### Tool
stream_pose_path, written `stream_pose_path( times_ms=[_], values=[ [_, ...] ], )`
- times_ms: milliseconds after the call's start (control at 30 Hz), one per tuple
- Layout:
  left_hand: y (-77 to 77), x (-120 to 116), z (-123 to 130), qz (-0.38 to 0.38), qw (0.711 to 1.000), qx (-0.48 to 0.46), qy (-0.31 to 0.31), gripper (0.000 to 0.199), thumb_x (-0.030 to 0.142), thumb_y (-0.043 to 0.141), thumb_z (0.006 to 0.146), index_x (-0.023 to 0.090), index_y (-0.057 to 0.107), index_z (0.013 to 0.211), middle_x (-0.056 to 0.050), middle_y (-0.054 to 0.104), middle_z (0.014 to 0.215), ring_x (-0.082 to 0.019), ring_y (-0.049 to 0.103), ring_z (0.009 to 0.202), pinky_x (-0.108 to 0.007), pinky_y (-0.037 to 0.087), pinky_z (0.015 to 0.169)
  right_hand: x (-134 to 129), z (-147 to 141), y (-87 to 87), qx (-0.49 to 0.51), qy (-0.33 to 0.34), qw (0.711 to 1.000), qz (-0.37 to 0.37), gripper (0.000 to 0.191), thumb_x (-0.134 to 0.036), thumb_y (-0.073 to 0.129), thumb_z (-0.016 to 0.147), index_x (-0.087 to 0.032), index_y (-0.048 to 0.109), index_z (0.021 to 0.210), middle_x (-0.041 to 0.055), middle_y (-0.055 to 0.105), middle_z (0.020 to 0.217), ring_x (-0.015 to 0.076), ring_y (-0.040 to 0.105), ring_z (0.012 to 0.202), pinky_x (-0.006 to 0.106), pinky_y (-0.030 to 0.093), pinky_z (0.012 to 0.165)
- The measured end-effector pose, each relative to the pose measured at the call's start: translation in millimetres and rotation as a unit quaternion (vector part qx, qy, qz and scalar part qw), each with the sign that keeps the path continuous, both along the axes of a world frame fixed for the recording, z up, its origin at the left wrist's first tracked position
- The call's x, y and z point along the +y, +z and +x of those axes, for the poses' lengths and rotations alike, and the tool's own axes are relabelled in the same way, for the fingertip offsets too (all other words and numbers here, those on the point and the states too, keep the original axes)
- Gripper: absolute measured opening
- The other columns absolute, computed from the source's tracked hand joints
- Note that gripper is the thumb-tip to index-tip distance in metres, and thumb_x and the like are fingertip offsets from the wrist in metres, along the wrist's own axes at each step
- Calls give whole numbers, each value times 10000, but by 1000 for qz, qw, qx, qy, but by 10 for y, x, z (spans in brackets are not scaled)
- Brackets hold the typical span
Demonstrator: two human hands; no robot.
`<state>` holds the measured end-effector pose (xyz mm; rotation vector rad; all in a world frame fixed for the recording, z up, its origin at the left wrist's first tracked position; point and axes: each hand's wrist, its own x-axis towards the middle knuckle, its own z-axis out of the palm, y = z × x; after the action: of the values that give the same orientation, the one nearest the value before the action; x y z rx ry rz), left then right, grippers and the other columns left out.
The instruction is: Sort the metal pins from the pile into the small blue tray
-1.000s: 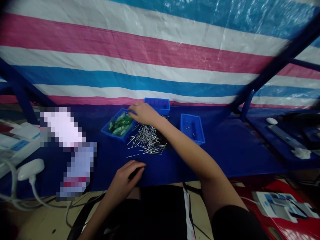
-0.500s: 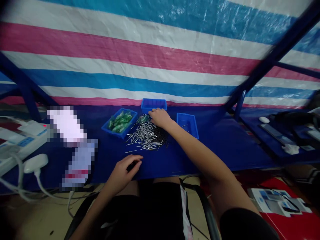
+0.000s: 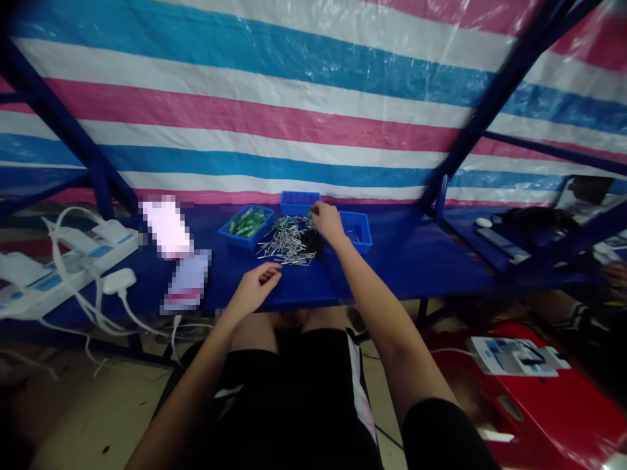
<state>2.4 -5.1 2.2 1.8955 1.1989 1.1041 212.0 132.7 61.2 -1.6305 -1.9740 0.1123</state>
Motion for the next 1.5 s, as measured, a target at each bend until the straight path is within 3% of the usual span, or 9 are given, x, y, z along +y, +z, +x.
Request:
stream_pose_path(
  times_ms=[200,300,500,667,833,967,1100,1333,1500],
  values=[
    [-8,-35,62,8,1000,-4,9,395,341,536,797,135,544,1135,-76,648,917,-155,600,766,-262,472,688,-999,-91,-443,268,118,955,-46,279,-396,538,728,-164,579,877,4,602,729,133,533,664,248,424,639],
    [8,-51,78,9,1000,23,-10,399,364,554,781,147,560,1116,-71,657,885,-160,598,742,-270,469,683,-1237,-141,-595,344,153,924,-73,266,-422,537,728,-189,541,858,-19,549,676,125,503,628,244,417,610],
    [-29,38,2,-9,999,-45,-2,492,360,599,740,123,513,1163,-32,634,763,-133,579,661,-246,467,644,-1298,-166,-614,348,213,907,-105,221,-391,541,737,-199,499,838,-38,500,667,113,486,621,238,415,620],
    [-20,39,-29,-16,997,-69,2,370,369,599,741,105,626,999,-69,649,844,-166,599,760,-292,478,742,-1377,-178,-567,272,240,927,-95,222,-384,566,732,-173,548,800,-24,542,712,114,489,663,239,394,659],
    [4,-34,7,16,998,-50,-20,361,357,567,770,121,614,1041,-60,640,840,-156,593,751,-270,474,713,-1398,-168,-542,240,231,939,-84,257,-402,538,771,-162,604,833,-13,570,734,109,478,651,230,380,636],
    [-28,-26,18,37,999,-13,-28,442,325,633,715,147,577,1116,-57,630,893,-156,580,747,-249,460,645,-1357,-144,-587,301,235,919,-100,313,-383,583,745,-175,590,979,3,604,805,122,529,708,237,414,662],
    [-47,-4,18,39,999,13,-29,426,269,622,719,165,563,1129,-57,638,956,-162,584,767,-257,457,654,-1332,-127,-626,346,260,889,-150,416,-367,614,730,-201,543,1105,10,610,794,120,541,663,215,425,556],
    [-6,-29,-2,10,999,18,-40,273,296,632,706,153,598,936,-15,621,749,-148,561,662,-261,449,630,-1347,-135,-619,376,261,874,-165,295,-371,630,721,-194,564,947,-1,582,765,102,527,592,209,449,486],
    [-18,-4,-18,1,999,-26,-34,279,297,652,689,142,602,915,-30,633,769,-147,572,675,-261,452,639,-1352,-146,-620,375,269,871,-169,330,-339,608,737,-211,531,1030,-15,576,727,113,546,587,244,488,528]
  ],
)
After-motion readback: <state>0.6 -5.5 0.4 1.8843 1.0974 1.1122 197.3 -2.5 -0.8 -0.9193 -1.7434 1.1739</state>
